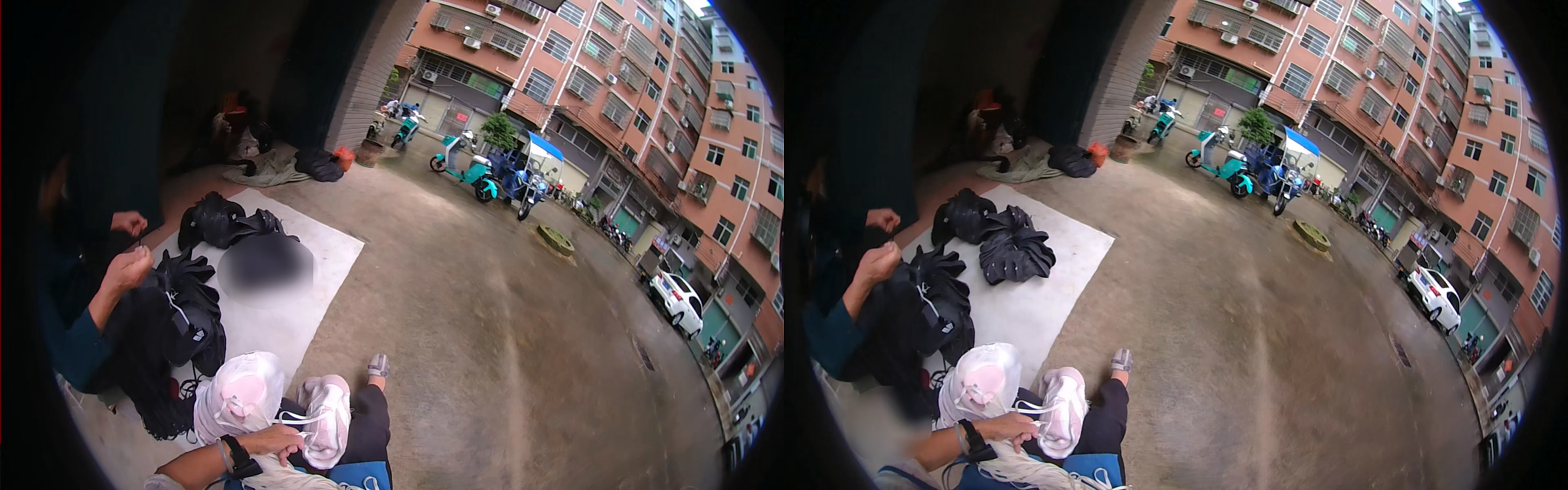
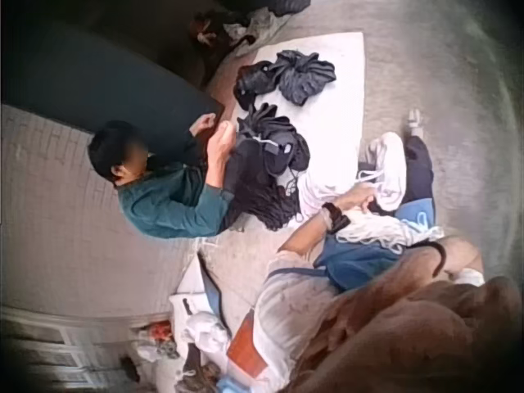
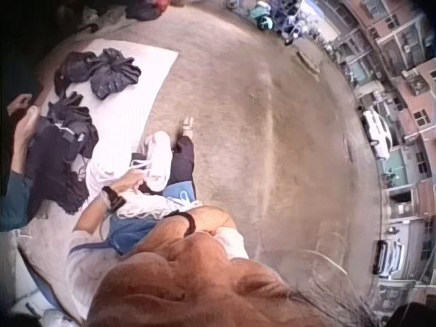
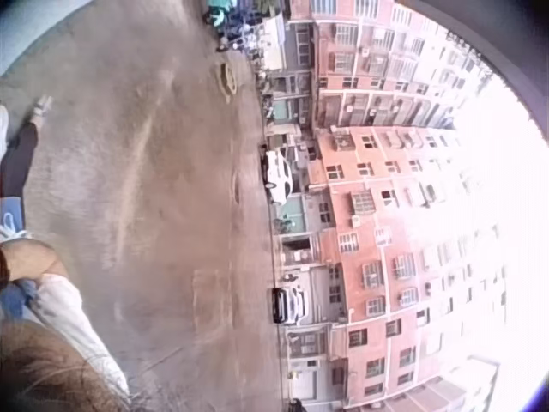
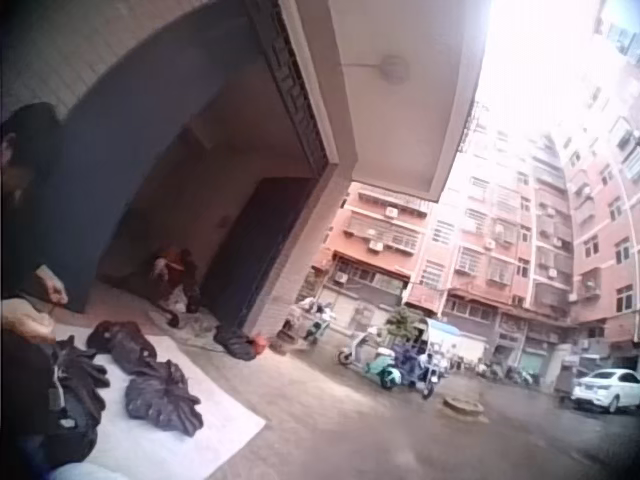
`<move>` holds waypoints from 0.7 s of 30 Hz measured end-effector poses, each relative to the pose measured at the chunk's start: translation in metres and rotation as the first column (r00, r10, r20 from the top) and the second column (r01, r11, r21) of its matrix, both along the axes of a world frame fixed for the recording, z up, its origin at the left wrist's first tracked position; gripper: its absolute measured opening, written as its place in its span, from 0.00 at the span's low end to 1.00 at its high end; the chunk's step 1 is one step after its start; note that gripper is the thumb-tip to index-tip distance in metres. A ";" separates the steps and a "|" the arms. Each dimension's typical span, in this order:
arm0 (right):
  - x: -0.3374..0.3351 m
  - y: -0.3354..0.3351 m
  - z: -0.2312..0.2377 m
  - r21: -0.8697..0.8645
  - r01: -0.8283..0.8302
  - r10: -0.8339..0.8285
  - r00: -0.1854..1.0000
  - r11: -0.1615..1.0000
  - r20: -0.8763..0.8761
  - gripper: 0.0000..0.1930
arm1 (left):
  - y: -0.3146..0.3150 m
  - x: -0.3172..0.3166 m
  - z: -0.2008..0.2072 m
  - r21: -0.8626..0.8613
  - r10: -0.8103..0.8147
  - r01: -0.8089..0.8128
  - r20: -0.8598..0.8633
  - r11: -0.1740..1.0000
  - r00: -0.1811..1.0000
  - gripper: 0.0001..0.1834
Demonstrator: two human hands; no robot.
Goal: The recorder is sitting on the ground and lacing a white and pink athletic shoe using long white laces.
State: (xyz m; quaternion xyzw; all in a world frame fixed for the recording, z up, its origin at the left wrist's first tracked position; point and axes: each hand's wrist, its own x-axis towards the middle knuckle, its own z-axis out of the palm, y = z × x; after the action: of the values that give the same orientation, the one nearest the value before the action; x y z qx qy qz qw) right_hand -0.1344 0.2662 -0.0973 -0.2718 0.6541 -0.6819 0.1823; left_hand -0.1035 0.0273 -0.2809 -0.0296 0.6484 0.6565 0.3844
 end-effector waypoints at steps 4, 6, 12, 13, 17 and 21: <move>0.000 -0.009 0.001 0.000 -0.013 0.013 1.000 1.000 0.003 0.09 | -0.001 0.000 -0.001 0.015 -0.005 0.005 -0.028 1.000 1.000 0.17; 0.001 -0.014 0.001 0.003 -0.012 0.012 1.000 1.000 0.005 0.09 | -0.001 0.001 -0.001 0.041 0.008 -0.007 -0.008 0.999 1.000 0.17; 0.003 -0.018 -0.002 -0.005 -0.055 0.055 0.998 0.998 0.015 0.09 | -0.002 0.002 -0.003 0.068 0.016 -0.015 -0.023 0.998 1.000 0.17; 0.005 -0.020 -0.001 -0.011 -0.064 0.064 0.998 0.998 0.018 0.09 | -0.002 0.002 -0.003 0.076 0.019 -0.016 -0.027 0.997 0.999 0.17; 0.019 -0.027 0.016 -0.038 -0.218 0.218 0.976 0.975 -0.005 0.09 | 0.000 0.004 0.003 0.040 0.049 -0.047 -0.059 0.998 0.997 0.17; 0.050 -0.013 0.046 -0.142 -0.613 0.598 0.790 0.777 -0.138 0.09 | 0.006 0.010 0.020 -0.014 0.070 -0.073 -0.148 0.997 0.987 0.15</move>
State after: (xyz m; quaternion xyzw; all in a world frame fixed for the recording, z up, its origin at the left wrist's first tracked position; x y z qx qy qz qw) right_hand -0.0840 0.2534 -0.0516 -0.5115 0.4752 -0.6306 0.3389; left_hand -0.0933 0.0331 -0.2608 -0.0082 0.6798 0.6639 0.3114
